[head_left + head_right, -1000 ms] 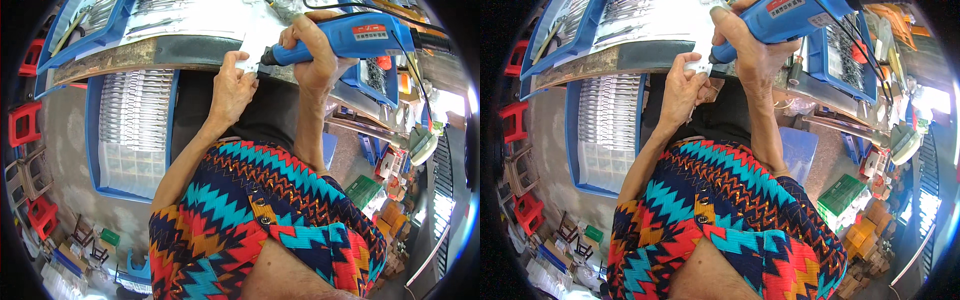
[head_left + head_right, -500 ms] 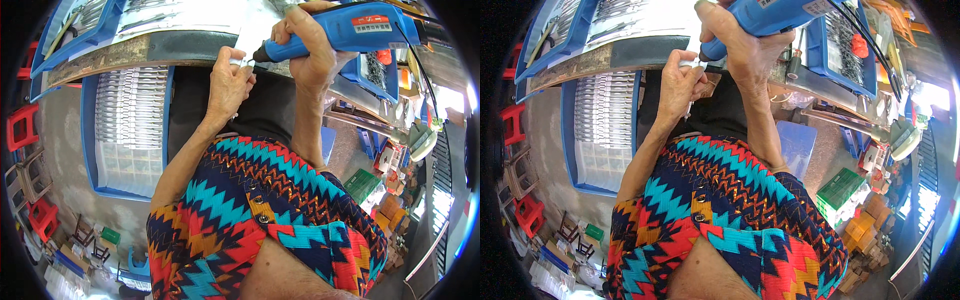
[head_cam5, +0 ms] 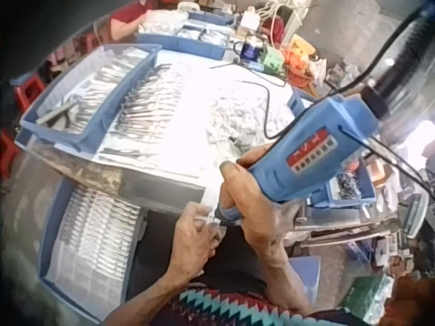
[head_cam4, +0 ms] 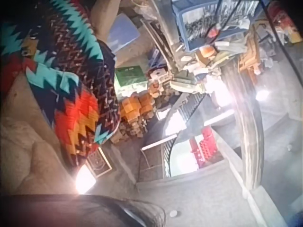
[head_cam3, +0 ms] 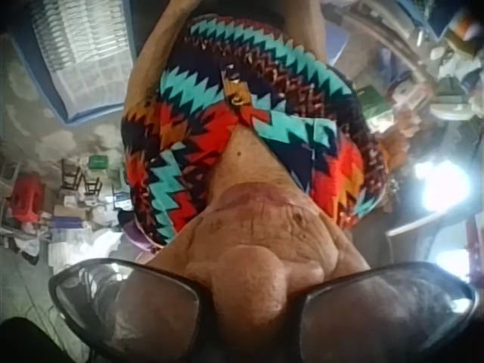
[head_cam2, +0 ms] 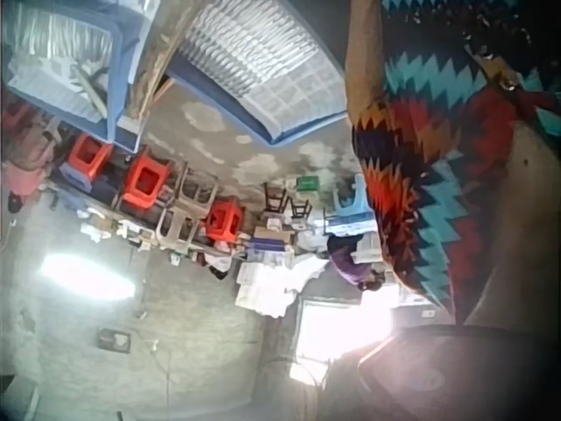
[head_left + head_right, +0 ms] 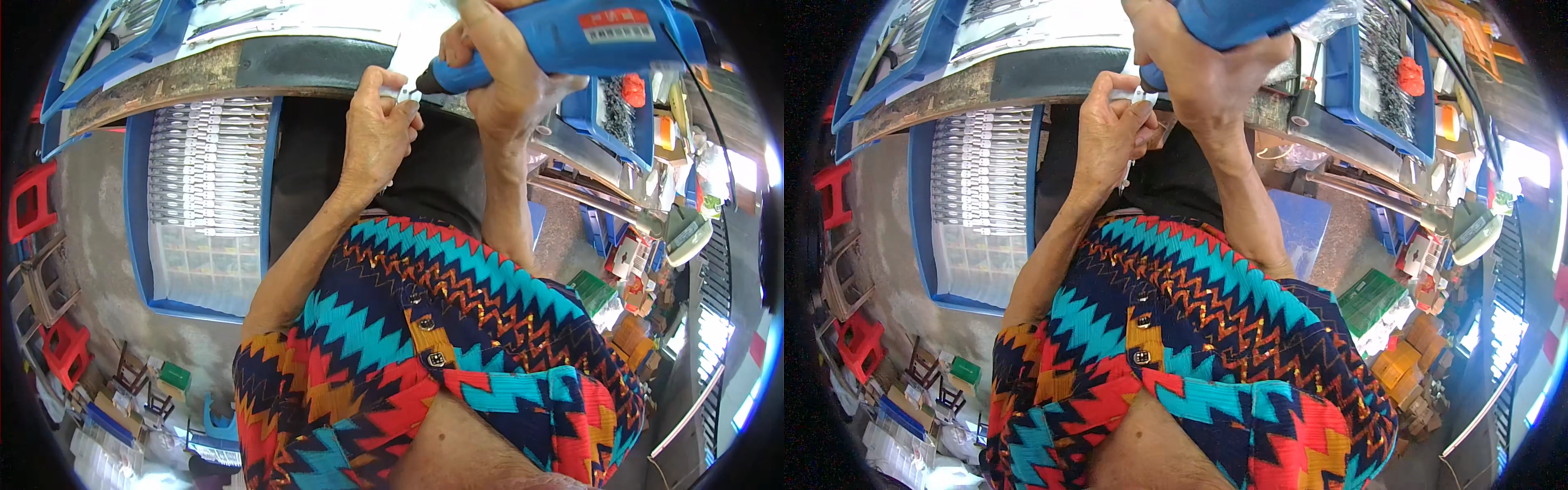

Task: Assembling small electronic components into plastic housings using an electric screwdriver.

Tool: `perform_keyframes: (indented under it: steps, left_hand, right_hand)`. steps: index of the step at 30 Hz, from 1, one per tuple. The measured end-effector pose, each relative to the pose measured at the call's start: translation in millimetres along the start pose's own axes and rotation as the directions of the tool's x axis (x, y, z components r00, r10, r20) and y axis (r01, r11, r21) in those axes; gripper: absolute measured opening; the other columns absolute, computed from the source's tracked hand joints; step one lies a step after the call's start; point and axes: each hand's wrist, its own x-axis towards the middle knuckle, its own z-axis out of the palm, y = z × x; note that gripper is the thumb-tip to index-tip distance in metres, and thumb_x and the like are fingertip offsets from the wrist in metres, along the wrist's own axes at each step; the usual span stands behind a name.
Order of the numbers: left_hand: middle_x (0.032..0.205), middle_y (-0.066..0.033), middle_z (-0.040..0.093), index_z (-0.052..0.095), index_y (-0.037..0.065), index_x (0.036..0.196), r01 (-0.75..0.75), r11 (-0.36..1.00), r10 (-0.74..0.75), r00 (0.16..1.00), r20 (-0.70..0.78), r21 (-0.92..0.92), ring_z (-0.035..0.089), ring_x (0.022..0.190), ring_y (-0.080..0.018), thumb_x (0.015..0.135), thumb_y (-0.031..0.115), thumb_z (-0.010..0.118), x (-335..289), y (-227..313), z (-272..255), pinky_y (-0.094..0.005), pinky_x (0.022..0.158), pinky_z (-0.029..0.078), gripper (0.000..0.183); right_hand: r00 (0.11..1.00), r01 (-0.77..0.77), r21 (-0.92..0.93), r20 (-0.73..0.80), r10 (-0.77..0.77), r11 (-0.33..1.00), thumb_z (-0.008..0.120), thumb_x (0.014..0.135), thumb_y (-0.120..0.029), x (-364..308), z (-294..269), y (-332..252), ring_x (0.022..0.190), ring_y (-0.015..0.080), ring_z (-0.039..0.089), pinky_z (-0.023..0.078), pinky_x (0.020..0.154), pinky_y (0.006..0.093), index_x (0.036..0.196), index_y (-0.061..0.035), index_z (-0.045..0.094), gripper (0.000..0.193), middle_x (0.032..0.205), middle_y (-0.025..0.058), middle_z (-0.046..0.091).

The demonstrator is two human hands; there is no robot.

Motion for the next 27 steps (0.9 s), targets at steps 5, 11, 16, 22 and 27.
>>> perform_keyframes:
  steps: [5,11,16,22,27]
  left_hand:
    - [0.060,-0.0051,0.054,0.043,0.003,0.100,0.012,1.000,-0.012,1.000,-0.012,0.028,0.046,0.047,-0.0054,0.084,0.001,0.051,3.3,-6.1,-1.3,-0.0197,0.036,0.034,0.017]
    - [0.060,-0.0050,0.054,0.043,0.003,0.100,-0.017,1.000,0.017,1.000,-0.014,0.010,0.045,0.047,-0.0055,0.084,0.001,0.050,2.7,-7.0,-0.9,-0.0198,0.036,0.033,0.017]
    - [0.060,-0.0048,0.053,0.043,0.003,0.100,0.011,1.000,-0.011,1.000,-0.015,0.005,0.045,0.047,-0.0056,0.085,0.002,0.051,1.7,-6.6,-3.2,-0.0200,0.035,0.033,0.018]
    - [0.060,-0.0048,0.054,0.043,0.003,0.100,0.016,1.000,-0.016,1.000,-0.008,-0.010,0.045,0.046,-0.0053,0.085,0.002,0.051,2.2,-5.9,-1.5,-0.0199,0.035,0.032,0.016]
    - [0.061,-0.0046,0.054,0.043,0.003,0.100,0.010,1.000,-0.010,1.000,-0.001,-0.029,0.044,0.046,-0.0050,0.086,0.003,0.051,2.5,-6.1,-2.4,-0.0196,0.035,0.031,0.016]
  right_hand:
    - [0.999,-0.030,-0.073,-0.037,0.028,0.997,0.065,0.069,0.003,1.2,2.1,2.4,0.049,0.0115,0.053,0.041,0.045,0.0232,0.079,0.0020,0.052,0.016,0.056,0.0059,0.054]
    - [0.998,0.068,-0.118,0.017,-0.067,0.991,0.067,0.068,0.001,-5.3,-1.5,1.7,0.049,0.0111,0.053,0.041,0.045,0.0236,0.083,0.0024,0.053,0.020,0.058,0.0055,0.055]
    - [1.000,0.030,-0.129,0.009,-0.029,0.991,0.067,0.068,0.000,0.4,-1.3,-0.4,0.049,0.0119,0.052,0.040,0.045,0.0240,0.086,0.0026,0.053,0.022,0.059,0.0064,0.055]
    - [0.993,0.087,0.198,0.059,-0.101,0.976,0.068,0.070,-0.001,3.2,-4.4,3.8,0.048,0.0147,0.053,0.041,0.045,0.0251,0.087,0.0026,0.054,0.023,0.060,0.0075,0.056]
    - [0.991,0.086,0.250,0.076,-0.108,0.964,0.068,0.070,-0.002,2.9,-2.3,6.9,0.048,0.0152,0.053,0.041,0.045,0.0254,0.088,0.0025,0.053,0.023,0.061,0.0077,0.056]
